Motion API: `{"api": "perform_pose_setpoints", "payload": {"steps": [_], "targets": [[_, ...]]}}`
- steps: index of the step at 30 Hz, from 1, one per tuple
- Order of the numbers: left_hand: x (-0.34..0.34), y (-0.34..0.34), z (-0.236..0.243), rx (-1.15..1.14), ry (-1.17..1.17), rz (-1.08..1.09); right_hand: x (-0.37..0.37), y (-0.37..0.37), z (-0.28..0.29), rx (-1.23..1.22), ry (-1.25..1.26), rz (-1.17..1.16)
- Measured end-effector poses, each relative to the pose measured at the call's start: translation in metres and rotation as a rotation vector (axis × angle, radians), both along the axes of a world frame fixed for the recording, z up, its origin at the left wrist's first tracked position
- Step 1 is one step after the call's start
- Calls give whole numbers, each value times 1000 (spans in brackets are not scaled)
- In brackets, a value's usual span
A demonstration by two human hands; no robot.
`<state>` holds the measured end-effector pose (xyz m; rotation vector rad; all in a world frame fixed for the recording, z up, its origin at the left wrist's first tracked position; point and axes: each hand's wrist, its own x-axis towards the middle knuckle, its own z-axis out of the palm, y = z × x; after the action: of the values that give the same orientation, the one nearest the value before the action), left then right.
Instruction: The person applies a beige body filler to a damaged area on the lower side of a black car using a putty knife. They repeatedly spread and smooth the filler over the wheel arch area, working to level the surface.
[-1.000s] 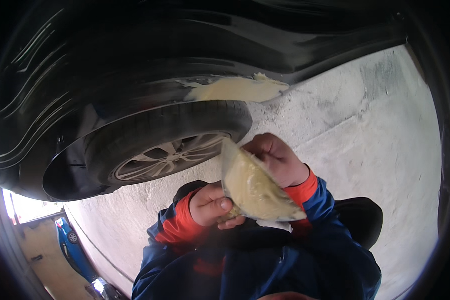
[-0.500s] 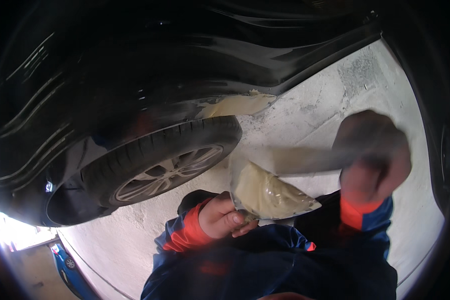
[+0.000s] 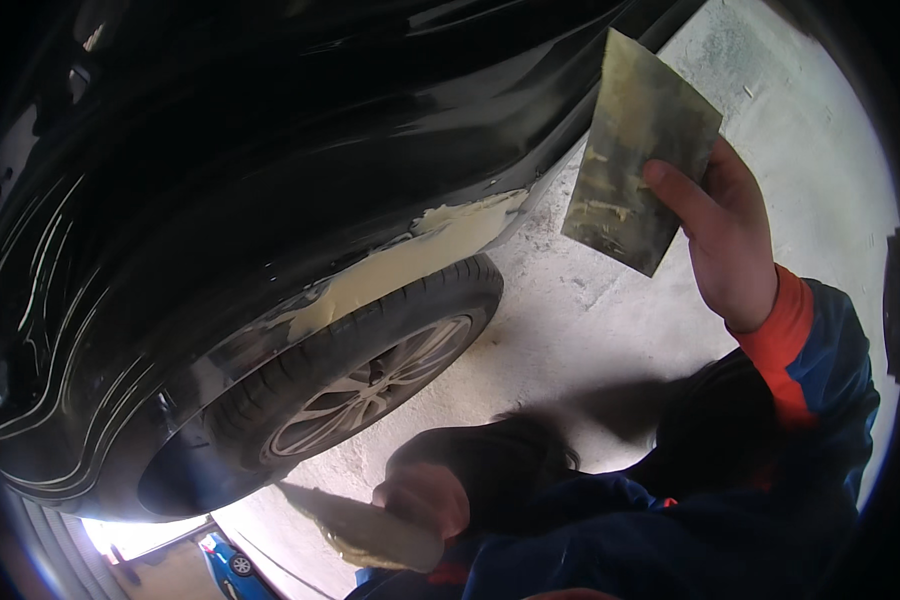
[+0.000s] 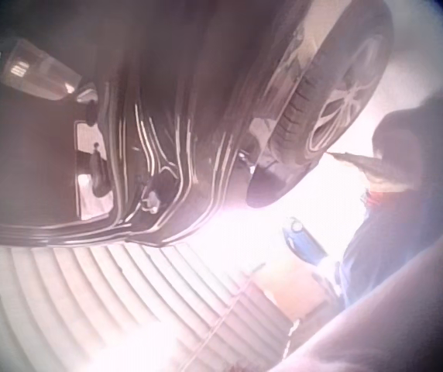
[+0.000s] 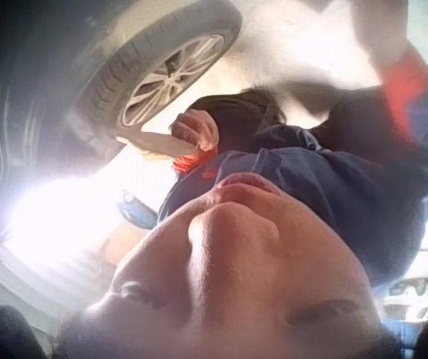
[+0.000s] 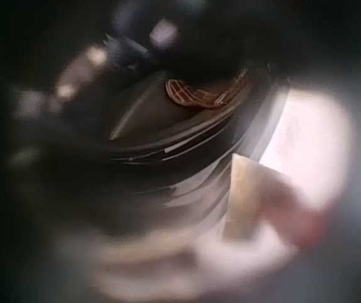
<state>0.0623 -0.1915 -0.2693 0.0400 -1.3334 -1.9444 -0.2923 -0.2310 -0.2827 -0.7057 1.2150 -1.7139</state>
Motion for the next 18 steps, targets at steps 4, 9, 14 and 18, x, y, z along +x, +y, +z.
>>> {"api": "perform_pose_setpoints", "payload": {"steps": [4, 9, 14, 18], "targets": [[-2, -1, 2, 22, -72, 13, -1, 9, -11, -90, 414, 51], [-2, -3, 3, 47, -96, 48, -5, 3, -34, -453, 861, 125], [5, -5, -5, 2, -112, 3, 8, 0, -42, -517, 959, 141], [4, -3, -10, -17, -130, 18, 21, 1, -40, -475, 996, 161]]}}
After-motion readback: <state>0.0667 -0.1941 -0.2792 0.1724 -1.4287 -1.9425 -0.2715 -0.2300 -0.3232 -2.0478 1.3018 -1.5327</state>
